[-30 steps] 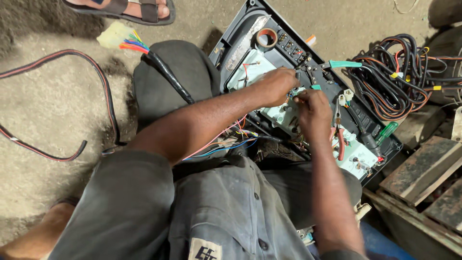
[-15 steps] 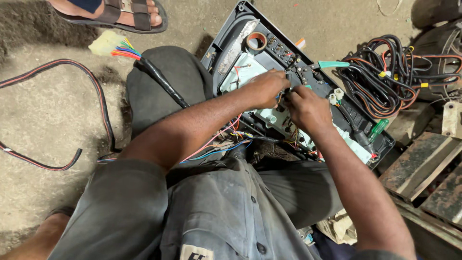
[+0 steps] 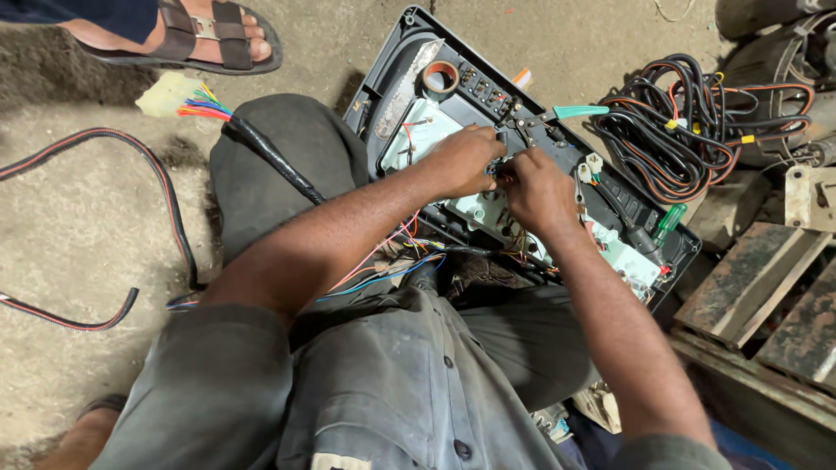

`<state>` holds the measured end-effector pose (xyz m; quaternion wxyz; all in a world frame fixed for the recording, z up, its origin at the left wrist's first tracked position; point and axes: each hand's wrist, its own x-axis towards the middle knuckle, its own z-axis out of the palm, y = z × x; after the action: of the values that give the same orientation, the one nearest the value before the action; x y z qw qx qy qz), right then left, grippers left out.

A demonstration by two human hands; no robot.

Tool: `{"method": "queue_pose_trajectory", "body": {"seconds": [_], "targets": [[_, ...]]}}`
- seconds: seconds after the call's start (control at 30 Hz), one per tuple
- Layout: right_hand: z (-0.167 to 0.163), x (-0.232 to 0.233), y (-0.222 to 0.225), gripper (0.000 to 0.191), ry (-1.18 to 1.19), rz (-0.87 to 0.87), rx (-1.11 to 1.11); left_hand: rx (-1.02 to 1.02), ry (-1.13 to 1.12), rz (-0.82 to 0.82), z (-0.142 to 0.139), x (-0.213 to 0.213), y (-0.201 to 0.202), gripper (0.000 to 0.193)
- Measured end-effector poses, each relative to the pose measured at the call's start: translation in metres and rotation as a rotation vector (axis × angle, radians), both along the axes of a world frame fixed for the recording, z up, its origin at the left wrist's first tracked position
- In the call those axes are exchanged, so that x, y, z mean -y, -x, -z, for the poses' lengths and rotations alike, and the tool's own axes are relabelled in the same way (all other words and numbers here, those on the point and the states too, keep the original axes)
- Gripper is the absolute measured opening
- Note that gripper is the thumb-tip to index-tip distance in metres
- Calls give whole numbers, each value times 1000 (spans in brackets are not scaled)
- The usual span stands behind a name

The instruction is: The person sits on the floor and works on an open electrical box, using pliers to strip and twist wires, then connecting them to terminals on a circuit board.

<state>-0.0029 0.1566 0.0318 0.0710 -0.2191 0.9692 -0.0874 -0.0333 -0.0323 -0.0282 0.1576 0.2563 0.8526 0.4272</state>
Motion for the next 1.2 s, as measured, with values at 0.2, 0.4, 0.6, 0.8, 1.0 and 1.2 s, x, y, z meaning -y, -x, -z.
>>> {"method": "queue_pose_trajectory", "body": {"seconds": [0.2, 0.4, 0.6, 0.8, 1.0, 1.2], "targets": [[23, -3, -22, 32, 393, 257, 18, -47, -194, -66, -18, 4, -13, 44], [50, 11, -49, 27, 574, 524, -99, -307, 25, -27, -7, -17, -25, 22], [50, 11, -55, 25, 382, 362, -339, -473, 126, -42, 5, -23, -30, 10], [52, 4, -50, 21, 567, 405, -208, -464, -42, -22, -9, -21, -27, 16], [55, -5, -49, 24, 689, 411, -193, -539, 62, -96, -9, -38, -38, 13], [53, -7, -49, 24, 725, 391, -187, -599, 55, 26, -3, -36, -34, 8]]}}
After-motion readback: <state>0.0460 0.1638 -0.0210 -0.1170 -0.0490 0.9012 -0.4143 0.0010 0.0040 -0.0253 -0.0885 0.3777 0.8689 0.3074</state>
